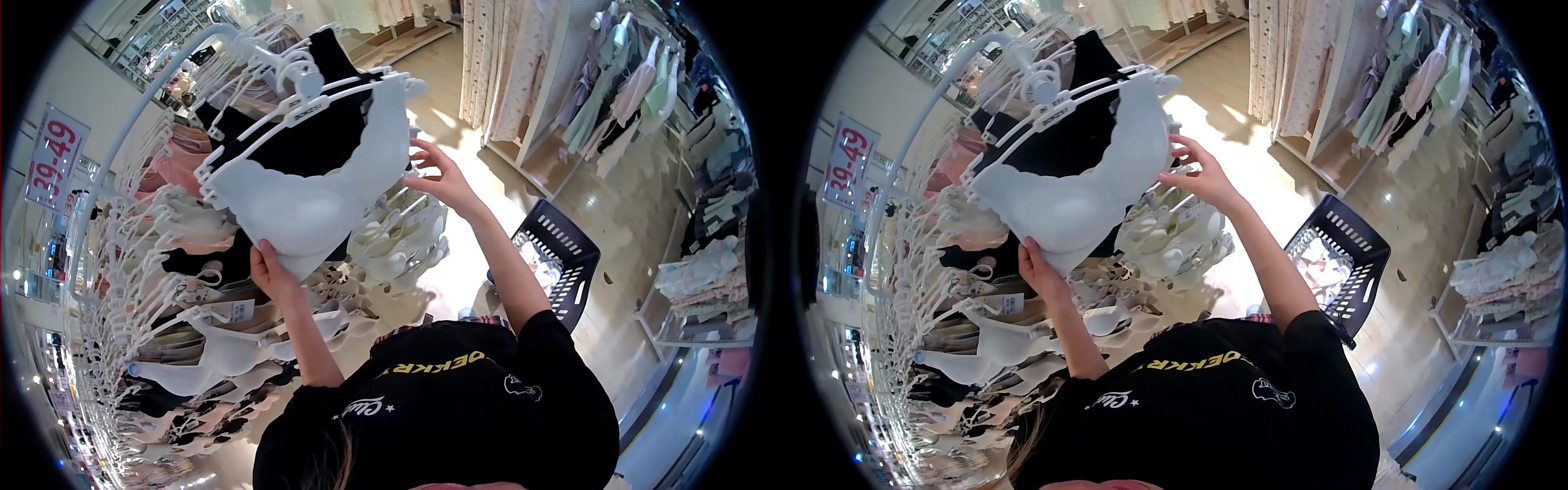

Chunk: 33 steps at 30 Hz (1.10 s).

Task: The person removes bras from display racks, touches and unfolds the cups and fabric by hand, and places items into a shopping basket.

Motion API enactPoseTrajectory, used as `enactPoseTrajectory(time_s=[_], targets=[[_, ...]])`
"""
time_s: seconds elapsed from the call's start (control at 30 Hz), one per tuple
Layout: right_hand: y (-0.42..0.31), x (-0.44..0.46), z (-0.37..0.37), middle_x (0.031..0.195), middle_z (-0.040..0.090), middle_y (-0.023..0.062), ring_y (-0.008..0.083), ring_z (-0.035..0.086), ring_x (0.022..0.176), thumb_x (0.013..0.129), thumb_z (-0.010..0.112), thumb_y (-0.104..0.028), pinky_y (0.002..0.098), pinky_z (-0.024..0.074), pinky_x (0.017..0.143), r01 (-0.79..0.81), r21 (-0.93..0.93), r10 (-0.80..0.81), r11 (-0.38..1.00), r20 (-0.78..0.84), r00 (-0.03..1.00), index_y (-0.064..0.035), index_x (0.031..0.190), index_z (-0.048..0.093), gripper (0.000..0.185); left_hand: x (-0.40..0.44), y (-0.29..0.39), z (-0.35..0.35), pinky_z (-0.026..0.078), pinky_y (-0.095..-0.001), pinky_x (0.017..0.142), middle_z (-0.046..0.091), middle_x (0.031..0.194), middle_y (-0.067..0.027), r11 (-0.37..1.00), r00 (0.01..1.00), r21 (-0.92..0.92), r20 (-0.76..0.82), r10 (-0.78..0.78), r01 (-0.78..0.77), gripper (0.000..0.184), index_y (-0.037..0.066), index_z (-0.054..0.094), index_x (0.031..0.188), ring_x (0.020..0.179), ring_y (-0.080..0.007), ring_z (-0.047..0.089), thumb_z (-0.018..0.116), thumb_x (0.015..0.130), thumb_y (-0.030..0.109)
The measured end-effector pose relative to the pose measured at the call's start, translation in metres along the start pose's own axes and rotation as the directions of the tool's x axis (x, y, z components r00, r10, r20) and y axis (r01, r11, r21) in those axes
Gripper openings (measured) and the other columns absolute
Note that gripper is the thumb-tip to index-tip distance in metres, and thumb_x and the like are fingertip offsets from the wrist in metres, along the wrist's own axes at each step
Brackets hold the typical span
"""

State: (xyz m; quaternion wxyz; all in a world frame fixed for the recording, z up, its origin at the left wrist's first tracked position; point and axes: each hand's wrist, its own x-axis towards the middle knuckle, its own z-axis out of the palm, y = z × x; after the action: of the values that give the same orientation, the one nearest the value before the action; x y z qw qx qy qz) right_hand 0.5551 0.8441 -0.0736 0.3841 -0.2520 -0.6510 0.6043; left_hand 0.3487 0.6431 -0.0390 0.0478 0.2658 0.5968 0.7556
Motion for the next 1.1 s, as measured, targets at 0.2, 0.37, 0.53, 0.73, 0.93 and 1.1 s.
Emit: enactPoseTrajectory(time_s=[0.2, 0.37, 0.53, 0.73, 0.93, 1.1], targets=[[0.025, 0.001, -0.011, 0.118, 0.048, 0.0069, 0.0189, 0.045, 0.104, 0.069, 0.073, -0.031, 0.0338, 0.0396, 0.088, 0.066, 0.091, -0.066, 0.994, -0.004, 0.998, -0.0095, 0.125, 0.042, 0.068, 0.018, -0.024, -0.023, 0.038, -0.0272, 0.079, 0.055, 0.092, -0.0057, 0.996, 0.993, 0.043, -0.078, 0.086, -0.082, 0.028, -0.001, 0.053, 0.092, 0.082, -0.0119, 0.046, 0.047, 0.091, 0.026], [0.048, -0.007, -0.01, 0.12, 0.047, 0.0086, 0.0193, 0.046, 0.103, 0.07, 0.071, -0.03, 0.0331, 0.0408, 0.088, 0.062, 0.165, -0.068, 0.984, 0.03, 0.997, -0.0102, 0.126, 0.04, 0.067, 0.002, 0.0, 0.0, 0.042, -0.0336, 0.078, 0.055, 0.105, -0.0131, 0.985, 0.979, 0.17, -0.197, 0.043, -0.009, 0.04, -0.004, 0.051, 0.107, 0.088, -0.0213, 0.052, 0.05, 0.087, 0.031], [0.048, -0.014, -0.02, 0.126, 0.042, 0.0101, 0.0203, 0.043, 0.109, 0.069, 0.072, -0.032, 0.0347, 0.0401, 0.089, -0.008, 0.255, 0.014, 0.967, -0.022, 1.0, -0.0106, 0.131, 0.033, 0.076, 0.004, 0.002, 0.008, 0.042, -0.0335, 0.08, 0.055, 0.106, -0.0109, 0.977, 0.959, 0.208, -0.265, 0.1, -0.044, 0.036, -0.002, 0.052, 0.106, 0.09, -0.0211, 0.051, 0.051, 0.087, 0.029], [0.048, 0.002, -0.036, 0.13, 0.038, 0.0099, 0.0216, 0.038, 0.116, 0.068, 0.072, -0.034, 0.037, 0.04, 0.089, 0.108, 0.266, -0.089, 0.958, -0.082, 0.993, -0.015, 0.134, 0.027, 0.082, 0.008, 0.01, 0.016, 0.041, -0.0328, 0.082, 0.054, 0.109, -0.0117, 0.964, 0.932, 0.262, -0.335, 0.136, -0.046, 0.039, -0.002, 0.051, 0.11, 0.092, -0.0218, 0.052, 0.05, 0.088, 0.03], [0.045, 0.016, -0.033, 0.116, 0.05, 0.0068, 0.0187, 0.046, 0.108, 0.07, 0.072, -0.027, 0.0328, 0.044, 0.084, 0.015, 0.286, -0.05, 0.958, 0.115, 0.992, -0.0139, 0.124, 0.045, 0.061, 0.003, 0.024, 0.028, 0.044, -0.0352, 0.081, 0.053, 0.112, -0.0125, 0.961, 0.897, 0.273, -0.416, 0.15, -0.034, 0.041, -0.001, 0.048, 0.114, 0.094, -0.0234, 0.053, 0.048, 0.088, 0.031], [0.049, 0.012, -0.024, 0.085, 0.059, -0.0006, 0.0081, 0.054, 0.08, 0.073, 0.07, -0.018, 0.0245, 0.0468, 0.07, -0.036, 0.401, -0.058, 0.915, 0.221, 0.974, -0.0065, 0.098, 0.058, 0.03, -0.012, 0.016, 0.026, 0.043, -0.0356, 0.083, 0.051, 0.115, -0.0136, 0.974, 0.907, 0.223, -0.405, 0.117, -0.026, 0.044, -0.001, 0.043, 0.119, 0.098, -0.0239, 0.052, 0.048, 0.088, 0.03]])
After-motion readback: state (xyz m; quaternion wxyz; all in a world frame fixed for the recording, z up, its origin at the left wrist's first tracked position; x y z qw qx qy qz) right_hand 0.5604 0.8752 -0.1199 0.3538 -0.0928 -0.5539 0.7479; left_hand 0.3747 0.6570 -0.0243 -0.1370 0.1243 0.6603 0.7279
